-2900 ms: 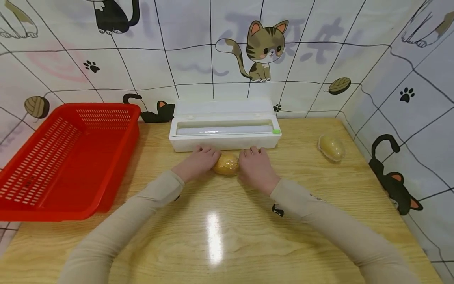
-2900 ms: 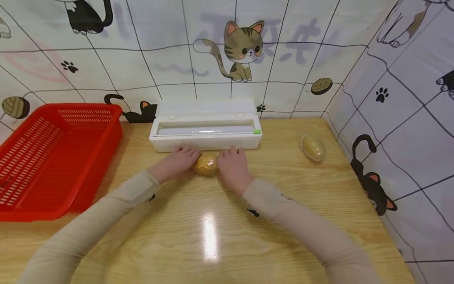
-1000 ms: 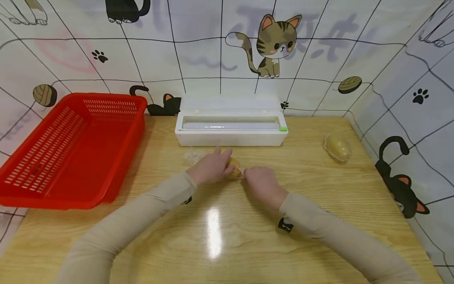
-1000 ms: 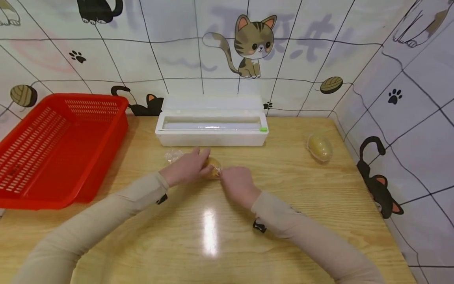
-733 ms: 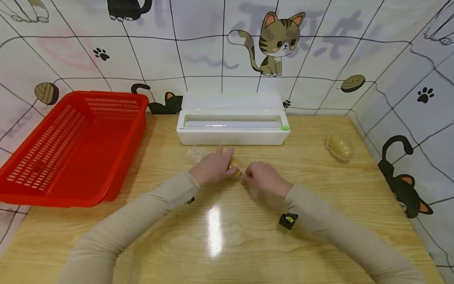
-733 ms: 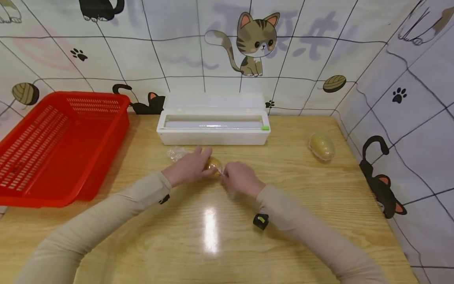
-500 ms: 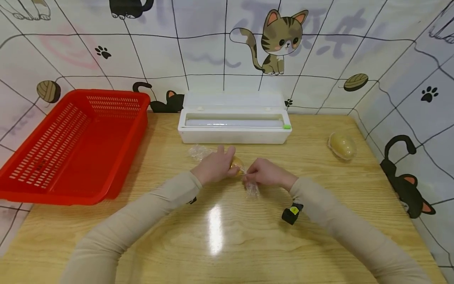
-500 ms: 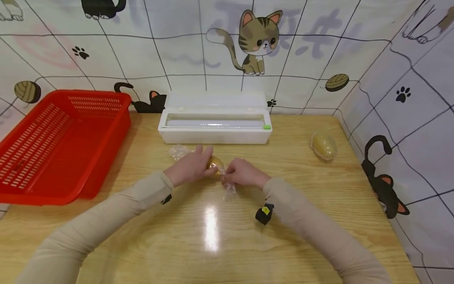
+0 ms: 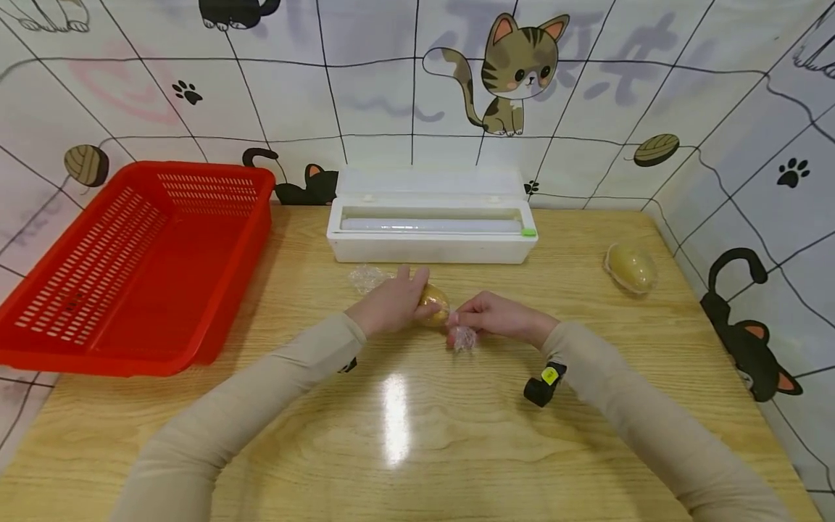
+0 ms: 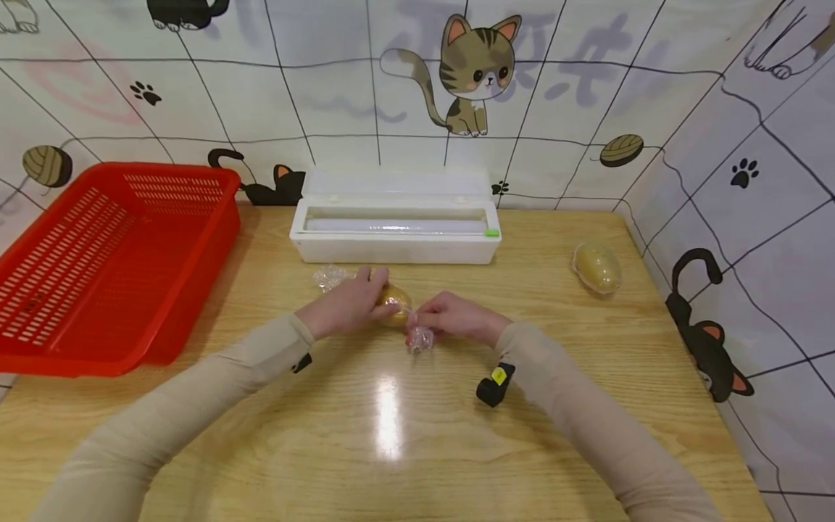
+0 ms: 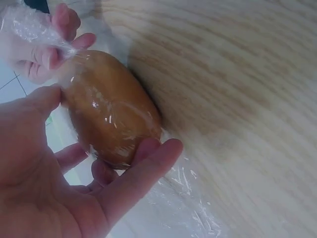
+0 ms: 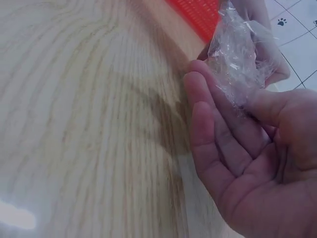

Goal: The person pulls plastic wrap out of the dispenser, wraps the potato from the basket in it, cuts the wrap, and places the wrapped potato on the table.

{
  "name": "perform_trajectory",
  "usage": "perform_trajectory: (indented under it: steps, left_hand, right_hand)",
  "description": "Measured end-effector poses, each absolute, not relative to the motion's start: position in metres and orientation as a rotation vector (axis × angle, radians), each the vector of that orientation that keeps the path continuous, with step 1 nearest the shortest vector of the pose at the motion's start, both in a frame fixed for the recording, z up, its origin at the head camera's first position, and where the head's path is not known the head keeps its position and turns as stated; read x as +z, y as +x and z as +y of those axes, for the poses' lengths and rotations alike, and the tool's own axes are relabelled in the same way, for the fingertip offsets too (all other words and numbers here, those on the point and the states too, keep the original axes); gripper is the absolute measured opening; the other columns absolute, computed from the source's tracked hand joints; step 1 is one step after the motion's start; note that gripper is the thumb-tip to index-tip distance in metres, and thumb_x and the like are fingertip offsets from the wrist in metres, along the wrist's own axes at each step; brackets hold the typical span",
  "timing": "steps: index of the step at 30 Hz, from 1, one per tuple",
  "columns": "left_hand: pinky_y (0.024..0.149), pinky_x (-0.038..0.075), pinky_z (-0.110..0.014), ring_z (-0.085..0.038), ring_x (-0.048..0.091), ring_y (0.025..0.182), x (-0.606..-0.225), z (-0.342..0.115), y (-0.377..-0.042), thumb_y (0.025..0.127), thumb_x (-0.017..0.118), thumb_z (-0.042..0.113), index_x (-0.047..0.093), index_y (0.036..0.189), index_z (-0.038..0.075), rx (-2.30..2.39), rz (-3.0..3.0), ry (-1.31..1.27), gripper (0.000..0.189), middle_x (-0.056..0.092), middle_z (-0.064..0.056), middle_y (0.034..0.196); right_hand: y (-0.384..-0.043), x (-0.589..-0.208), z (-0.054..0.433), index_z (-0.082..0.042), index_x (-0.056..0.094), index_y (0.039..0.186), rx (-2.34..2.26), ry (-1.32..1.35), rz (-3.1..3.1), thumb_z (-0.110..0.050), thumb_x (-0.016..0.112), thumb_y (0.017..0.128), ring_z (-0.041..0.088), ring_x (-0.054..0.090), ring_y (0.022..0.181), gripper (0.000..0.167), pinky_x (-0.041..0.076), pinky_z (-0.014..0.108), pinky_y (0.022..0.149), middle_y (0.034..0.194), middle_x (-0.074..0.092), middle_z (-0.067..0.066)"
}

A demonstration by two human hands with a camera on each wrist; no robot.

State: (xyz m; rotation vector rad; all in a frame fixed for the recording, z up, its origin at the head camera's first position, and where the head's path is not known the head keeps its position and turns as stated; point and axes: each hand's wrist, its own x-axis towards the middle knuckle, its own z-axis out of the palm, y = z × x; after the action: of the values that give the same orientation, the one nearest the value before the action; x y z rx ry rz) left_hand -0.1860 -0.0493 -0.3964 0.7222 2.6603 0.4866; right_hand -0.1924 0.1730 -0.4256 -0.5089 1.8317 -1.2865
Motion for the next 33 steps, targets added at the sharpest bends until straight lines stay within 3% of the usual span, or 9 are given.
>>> perform_trajectory:
  steps: [4, 12, 20, 28, 33]
  left_hand:
    - [0.051, 0.044, -0.029, -0.021, 0.05, 0.061, -0.397, -0.052, -0.185, 0.097, 0.053, 0.043, 0.035, 0.108, 0.006, 0.515, 2.665, 0.721, 0.043, 0.04, -0.014, 0.094]
    - [0.046, 0.039, -0.026, -0.018, 0.046, 0.057, -0.404, -0.054, -0.182, 0.096, 0.054, 0.043, 0.035, 0.107, 0.006, 0.552, 2.692, 0.762, 0.043, 0.04, -0.013, 0.091]
    - [0.047, 0.043, -0.03, -0.021, 0.047, 0.055, -0.403, -0.055, -0.183, 0.096, 0.057, 0.04, 0.038, 0.107, 0.004, 0.488, 2.743, 0.903, 0.042, 0.041, -0.012, 0.087]
    - [0.043, 0.044, -0.03, -0.02, 0.048, 0.052, -0.404, -0.051, -0.183, 0.096, 0.06, 0.035, 0.038, 0.106, 0.006, 0.442, 2.773, 0.916, 0.038, 0.041, -0.011, 0.087]
    - [0.04, 0.043, -0.029, -0.019, 0.047, 0.05, -0.404, -0.048, -0.182, 0.095, 0.061, 0.034, 0.037, 0.105, 0.006, 0.376, 2.804, 0.926, 0.038, 0.041, -0.011, 0.086]
  right_hand:
    - [-0.194, -0.427, 0.173, 0.014, 0.06, 0.117, -1.369, -0.428, 1.714, -0.013, 0.043, 0.104, 0.016, 0.065, 0.097, 0.034, 0.049, 0.028, 0.087, 0.108, 0.068, 0.019]
    - [-0.196, -0.432, 0.17, 0.01, 0.063, 0.11, -1.496, -0.137, 1.47, -0.009, 0.046, 0.101, 0.016, 0.063, 0.085, 0.027, 0.052, 0.029, 0.076, 0.107, 0.067, 0.017]
    - [-0.2, -0.433, 0.162, 0.003, 0.066, 0.097, -1.422, -0.04, 1.526, -0.013, 0.041, 0.098, 0.009, 0.059, 0.068, 0.03, 0.047, 0.023, 0.064, 0.08, 0.067, 0.004]
    - [-0.199, -0.432, 0.152, -0.006, 0.054, 0.072, -1.463, 0.037, 1.591, -0.009, 0.039, 0.089, 0.005, 0.033, 0.046, 0.023, 0.025, 0.02, 0.046, 0.054, 0.043, -0.003]
    - [-0.197, -0.431, 0.152, -0.009, 0.05, 0.062, -1.473, 0.046, 1.572, -0.01, 0.035, 0.089, 0.005, 0.028, 0.043, 0.03, 0.023, 0.019, 0.044, 0.049, 0.032, -0.006]
